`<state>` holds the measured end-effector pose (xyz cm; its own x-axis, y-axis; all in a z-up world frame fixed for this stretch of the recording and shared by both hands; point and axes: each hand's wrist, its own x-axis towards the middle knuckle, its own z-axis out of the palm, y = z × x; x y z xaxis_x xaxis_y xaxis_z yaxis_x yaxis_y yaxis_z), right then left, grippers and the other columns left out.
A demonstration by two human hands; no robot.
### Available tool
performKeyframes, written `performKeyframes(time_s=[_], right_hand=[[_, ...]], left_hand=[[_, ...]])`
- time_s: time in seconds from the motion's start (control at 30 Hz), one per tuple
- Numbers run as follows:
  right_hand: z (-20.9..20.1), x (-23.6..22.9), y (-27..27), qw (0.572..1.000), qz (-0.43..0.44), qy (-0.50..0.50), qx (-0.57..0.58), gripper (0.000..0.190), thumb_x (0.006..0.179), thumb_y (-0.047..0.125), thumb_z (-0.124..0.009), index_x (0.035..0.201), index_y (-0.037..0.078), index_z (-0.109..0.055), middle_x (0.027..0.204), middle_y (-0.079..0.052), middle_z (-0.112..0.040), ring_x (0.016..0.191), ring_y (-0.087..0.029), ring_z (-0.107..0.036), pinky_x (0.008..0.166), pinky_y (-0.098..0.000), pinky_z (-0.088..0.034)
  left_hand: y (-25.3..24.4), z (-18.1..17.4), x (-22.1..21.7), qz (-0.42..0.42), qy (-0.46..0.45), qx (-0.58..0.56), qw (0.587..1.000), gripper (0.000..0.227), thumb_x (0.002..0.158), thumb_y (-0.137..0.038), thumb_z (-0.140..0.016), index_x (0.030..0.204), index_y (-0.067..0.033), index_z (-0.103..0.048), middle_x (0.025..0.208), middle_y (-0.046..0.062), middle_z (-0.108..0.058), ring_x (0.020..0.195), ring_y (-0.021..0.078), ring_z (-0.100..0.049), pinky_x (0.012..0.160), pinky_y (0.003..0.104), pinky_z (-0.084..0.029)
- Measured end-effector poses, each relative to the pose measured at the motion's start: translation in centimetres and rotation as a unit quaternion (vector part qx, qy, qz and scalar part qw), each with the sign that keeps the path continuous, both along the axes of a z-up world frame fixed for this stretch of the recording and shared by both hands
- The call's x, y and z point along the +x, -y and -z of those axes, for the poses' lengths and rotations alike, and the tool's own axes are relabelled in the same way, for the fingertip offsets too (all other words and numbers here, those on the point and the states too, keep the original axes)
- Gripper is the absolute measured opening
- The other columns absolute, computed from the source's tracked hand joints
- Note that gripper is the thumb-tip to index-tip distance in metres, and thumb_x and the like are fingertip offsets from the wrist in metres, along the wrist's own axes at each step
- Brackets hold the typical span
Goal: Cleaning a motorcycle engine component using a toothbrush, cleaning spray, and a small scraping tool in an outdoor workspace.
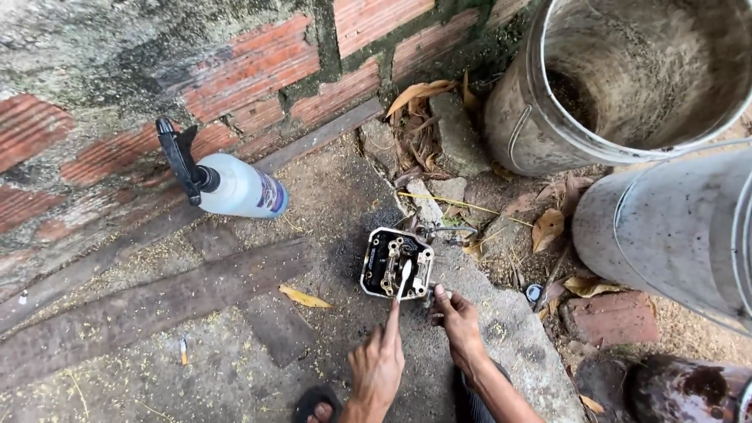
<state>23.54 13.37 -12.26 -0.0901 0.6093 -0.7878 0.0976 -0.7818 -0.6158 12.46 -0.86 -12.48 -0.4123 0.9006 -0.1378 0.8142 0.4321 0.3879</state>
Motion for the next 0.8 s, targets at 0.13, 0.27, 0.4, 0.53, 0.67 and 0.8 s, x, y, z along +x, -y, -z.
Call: performKeyframes(time_s=[0.13, 0.27, 0.4, 0.53, 0.67, 0.8], right_hand=[[-1.3, -0.4, 0.1, 0.999, -0.034, 0.032, 0.002, 0.047, 0.091, 0.039, -0.065, 0.121, 0.004, -0.072, 0.087, -0.012, -0.068, 0.079, -0.023, -0.06, 0.082, -0.0408, -0.053], [-0.8, -0.2, 0.3, 0.999, -0.022, 0.031, -0.006, 0.045, 0.093, 0.036, -0.064, 0.122, 0.002, -0.069, 0.093, -0.014, -0.068, 0.083, -0.025, -0.062, 0.083, -0.0427, -0.054], [-1.0, -0.3, 0.1, 0.999, -0.025, 0.045, -0.014, 0.048, 0.091, 0.038, -0.064, 0.123, 0.002, -0.069, 0.096, -0.016, -0.071, 0.084, -0.025, -0.064, 0.086, -0.044, -0.056], [-0.8, -0.3, 0.3, 0.998, -0.033, 0.043, 0.014, 0.039, 0.096, 0.034, -0.063, 0.115, 0.0, -0.069, 0.088, -0.017, -0.07, 0.072, -0.027, -0.065, 0.071, -0.0405, -0.057], [0.1, 0.2, 0.3, 0.999, -0.027, 0.032, 0.011, 0.044, 0.093, 0.035, -0.065, 0.118, 0.0, -0.068, 0.093, -0.017, -0.071, 0.082, -0.026, -0.066, 0.07, -0.0375, -0.054], [1.1, 0.4, 0.4, 0.998, -0.031, 0.037, 0.03, 0.049, 0.091, 0.037, -0.067, 0.121, -0.001, -0.07, 0.096, -0.015, -0.069, 0.078, -0.024, -0.064, 0.066, -0.0362, -0.053]], left_hand=[[-1.1, 0.2, 0.2, 0.002, 0.011, -0.044, 0.999, 0.066, 0.104, -0.032, -0.058, 0.162, -0.0257, -0.027, 0.076, 0.002, -0.067, 0.042, 0.0074, -0.049, 0.035, 0.023, -0.041], [-3.2, -3.0, -0.8, 0.025, 0.017, -0.151, 0.988, 0.072, 0.104, -0.032, -0.058, 0.165, -0.0214, -0.021, 0.076, 0.004, -0.062, 0.047, 0.0111, -0.052, 0.046, 0.032, -0.045], [-1.5, -3.0, -0.2, 0.052, 0.006, -0.146, 0.988, 0.069, 0.104, -0.03, -0.055, 0.164, -0.0206, -0.022, 0.072, 0.007, -0.064, 0.041, 0.0099, -0.048, 0.037, 0.028, -0.04], [-3.6, -3.0, -0.5, 0.02, 0.06, -0.119, 0.991, 0.073, 0.103, -0.024, -0.063, 0.164, -0.0155, -0.023, 0.072, 0.004, -0.066, 0.054, 0.0154, -0.059, 0.059, 0.038, -0.053], [1.8, -1.6, 0.0, 0.024, 0.062, -0.11, 0.992, 0.071, 0.104, -0.03, -0.057, 0.164, -0.0261, -0.02, 0.085, 0.005, -0.068, 0.048, 0.0104, -0.056, 0.048, 0.031, -0.05], [1.8, -5.5, -2.9, -0.126, 0.093, 0.05, 0.986, 0.045, 0.105, -0.031, -0.049, 0.15, -0.0261, -0.05, 0.055, -0.008, -0.059, 0.035, 0.0058, -0.04, 0.029, 0.022, -0.034]])
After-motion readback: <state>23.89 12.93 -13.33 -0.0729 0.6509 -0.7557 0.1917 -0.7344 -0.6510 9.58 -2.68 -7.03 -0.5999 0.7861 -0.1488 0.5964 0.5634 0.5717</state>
